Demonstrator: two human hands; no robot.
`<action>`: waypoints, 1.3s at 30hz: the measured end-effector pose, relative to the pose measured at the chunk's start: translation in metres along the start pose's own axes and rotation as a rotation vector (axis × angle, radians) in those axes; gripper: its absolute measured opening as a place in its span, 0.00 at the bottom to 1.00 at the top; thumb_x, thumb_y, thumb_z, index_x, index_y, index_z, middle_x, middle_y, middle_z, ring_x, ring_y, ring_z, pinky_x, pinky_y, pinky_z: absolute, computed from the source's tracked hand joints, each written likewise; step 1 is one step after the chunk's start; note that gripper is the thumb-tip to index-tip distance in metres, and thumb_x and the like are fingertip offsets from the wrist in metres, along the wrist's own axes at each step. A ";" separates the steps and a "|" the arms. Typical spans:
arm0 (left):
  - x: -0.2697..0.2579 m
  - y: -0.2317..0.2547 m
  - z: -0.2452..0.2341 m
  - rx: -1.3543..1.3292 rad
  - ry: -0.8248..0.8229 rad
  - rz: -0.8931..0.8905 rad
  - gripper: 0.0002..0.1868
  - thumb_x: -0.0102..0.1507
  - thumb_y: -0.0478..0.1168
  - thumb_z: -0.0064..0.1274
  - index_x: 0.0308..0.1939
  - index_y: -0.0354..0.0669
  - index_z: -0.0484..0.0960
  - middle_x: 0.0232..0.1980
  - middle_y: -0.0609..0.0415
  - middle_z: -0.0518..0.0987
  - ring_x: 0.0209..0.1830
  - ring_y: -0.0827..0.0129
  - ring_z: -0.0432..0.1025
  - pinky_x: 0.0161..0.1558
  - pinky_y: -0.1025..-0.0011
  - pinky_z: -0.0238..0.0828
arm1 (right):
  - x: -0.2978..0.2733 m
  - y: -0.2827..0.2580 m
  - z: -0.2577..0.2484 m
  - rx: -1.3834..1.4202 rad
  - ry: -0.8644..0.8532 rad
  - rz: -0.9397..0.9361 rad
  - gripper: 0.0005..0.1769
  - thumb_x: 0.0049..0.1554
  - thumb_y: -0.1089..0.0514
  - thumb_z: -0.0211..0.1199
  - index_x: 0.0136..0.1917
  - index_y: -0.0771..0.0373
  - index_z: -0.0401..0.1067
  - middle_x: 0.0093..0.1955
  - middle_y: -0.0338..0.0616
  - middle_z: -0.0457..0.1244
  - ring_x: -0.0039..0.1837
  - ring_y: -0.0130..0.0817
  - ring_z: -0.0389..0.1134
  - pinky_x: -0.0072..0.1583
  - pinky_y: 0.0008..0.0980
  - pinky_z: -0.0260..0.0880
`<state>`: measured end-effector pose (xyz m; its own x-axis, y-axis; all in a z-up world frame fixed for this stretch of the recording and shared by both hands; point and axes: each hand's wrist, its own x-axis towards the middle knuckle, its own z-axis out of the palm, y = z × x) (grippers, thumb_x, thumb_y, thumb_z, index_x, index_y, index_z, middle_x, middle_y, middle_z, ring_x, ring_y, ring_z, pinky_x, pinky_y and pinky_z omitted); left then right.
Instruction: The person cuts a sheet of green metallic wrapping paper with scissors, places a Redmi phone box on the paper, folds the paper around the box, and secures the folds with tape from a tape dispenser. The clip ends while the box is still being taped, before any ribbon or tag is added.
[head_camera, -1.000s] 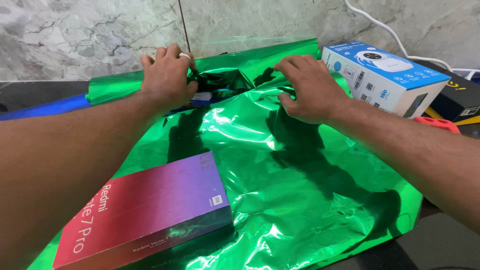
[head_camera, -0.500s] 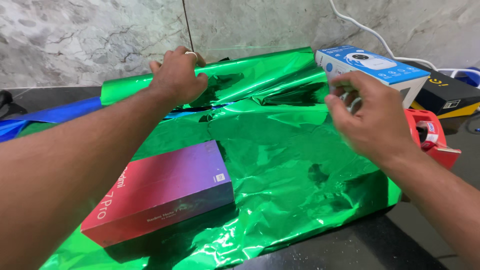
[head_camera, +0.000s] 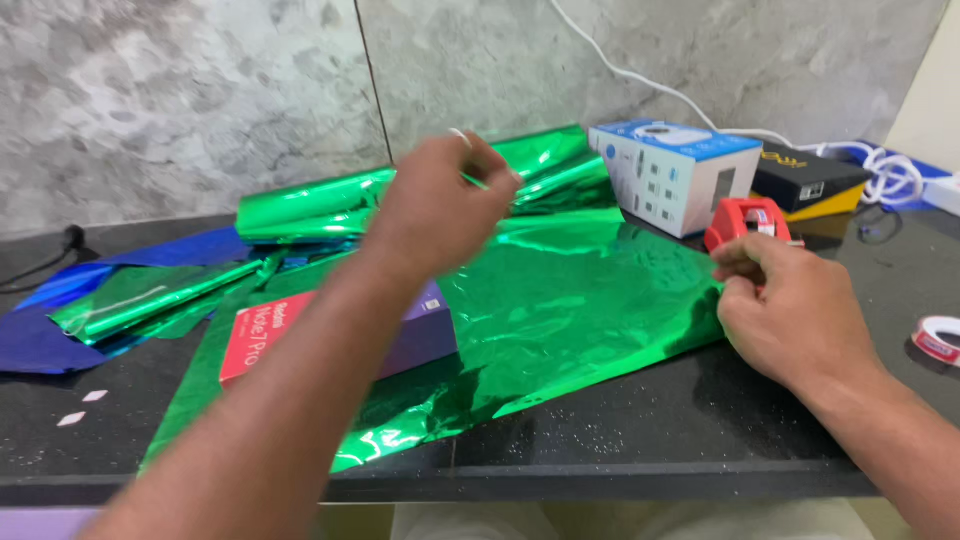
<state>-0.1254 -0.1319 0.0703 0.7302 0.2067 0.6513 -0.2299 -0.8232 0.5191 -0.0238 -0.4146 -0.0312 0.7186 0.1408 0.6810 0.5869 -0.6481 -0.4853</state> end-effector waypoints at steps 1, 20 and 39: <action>-0.014 0.012 0.011 -0.014 -0.043 0.003 0.21 0.57 0.51 0.60 0.47 0.40 0.85 0.44 0.47 0.86 0.44 0.63 0.82 0.49 0.65 0.77 | -0.002 -0.001 -0.003 -0.025 0.007 0.030 0.16 0.55 0.64 0.55 0.53 0.64 0.78 0.46 0.50 0.73 0.48 0.45 0.75 0.56 0.41 0.72; -0.084 0.016 0.098 0.047 -0.053 -0.194 0.13 0.63 0.49 0.53 0.41 0.44 0.85 0.36 0.43 0.84 0.39 0.46 0.79 0.43 0.51 0.74 | -0.006 0.003 -0.001 -0.061 0.026 -0.001 0.19 0.59 0.60 0.54 0.61 0.63 0.77 0.54 0.63 0.70 0.56 0.59 0.71 0.60 0.48 0.69; -0.085 0.023 0.094 0.015 -0.013 -0.152 0.19 0.58 0.51 0.56 0.44 0.40 0.83 0.40 0.47 0.86 0.42 0.53 0.80 0.45 0.56 0.75 | -0.015 -0.040 -0.007 -0.281 -0.229 0.014 0.21 0.49 0.45 0.68 0.50 0.62 0.78 0.47 0.47 0.72 0.53 0.46 0.73 0.55 0.46 0.72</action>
<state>-0.1325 -0.2180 -0.0253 0.7641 0.3228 0.5585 -0.1064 -0.7908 0.6027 -0.0607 -0.3956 -0.0180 0.8097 0.2739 0.5189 0.4734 -0.8274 -0.3021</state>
